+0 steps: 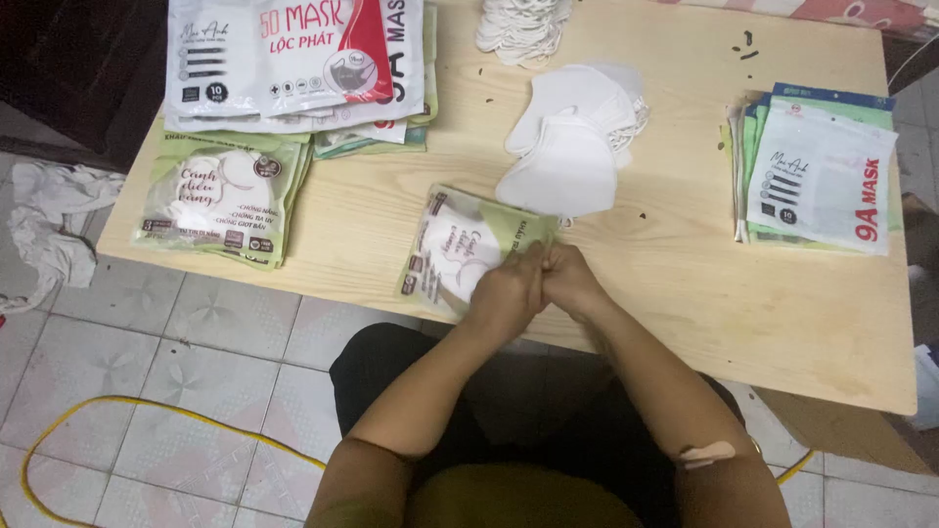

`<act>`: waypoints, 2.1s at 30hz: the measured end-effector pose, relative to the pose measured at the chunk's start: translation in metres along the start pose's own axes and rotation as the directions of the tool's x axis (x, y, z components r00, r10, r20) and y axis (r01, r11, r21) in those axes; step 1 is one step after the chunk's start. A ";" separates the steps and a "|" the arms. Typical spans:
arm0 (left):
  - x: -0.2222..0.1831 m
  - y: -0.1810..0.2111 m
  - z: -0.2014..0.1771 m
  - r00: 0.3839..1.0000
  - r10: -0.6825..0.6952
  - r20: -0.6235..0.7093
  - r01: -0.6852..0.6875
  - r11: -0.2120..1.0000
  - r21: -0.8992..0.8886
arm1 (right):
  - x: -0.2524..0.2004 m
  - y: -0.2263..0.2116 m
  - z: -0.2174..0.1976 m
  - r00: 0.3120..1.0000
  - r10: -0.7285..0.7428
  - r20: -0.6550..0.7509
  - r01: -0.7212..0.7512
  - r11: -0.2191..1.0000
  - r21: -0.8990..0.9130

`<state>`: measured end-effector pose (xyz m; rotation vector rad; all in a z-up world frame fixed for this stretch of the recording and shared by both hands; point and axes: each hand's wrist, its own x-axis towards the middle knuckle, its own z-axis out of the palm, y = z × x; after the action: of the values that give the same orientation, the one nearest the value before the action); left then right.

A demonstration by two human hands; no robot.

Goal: Separating and stacking individual face masks from a pile on a table.

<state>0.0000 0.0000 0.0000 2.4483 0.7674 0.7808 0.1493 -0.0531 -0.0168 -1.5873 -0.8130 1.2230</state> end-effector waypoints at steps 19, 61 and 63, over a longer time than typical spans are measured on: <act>0.009 0.023 -0.062 0.559 -0.308 0.770 -0.104 0.895 0.433 | 0.016 -0.019 0.001 0.983 0.077 -0.168 -0.062 0.994 0.092; -0.013 -0.006 -0.052 0.769 -0.510 0.385 0.514 0.134 -0.848 | -0.044 -0.084 -0.036 0.904 -0.151 -0.400 0.349 0.800 0.488; -0.019 -0.010 -0.050 0.730 -0.572 0.375 0.528 0.122 -0.840 | -0.055 -0.098 -0.037 0.867 -0.108 -0.486 0.374 0.784 0.494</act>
<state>-0.0483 0.0077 0.0241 0.9410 0.8344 0.6532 0.1728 -0.0796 0.0960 -1.1304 -0.2938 0.7665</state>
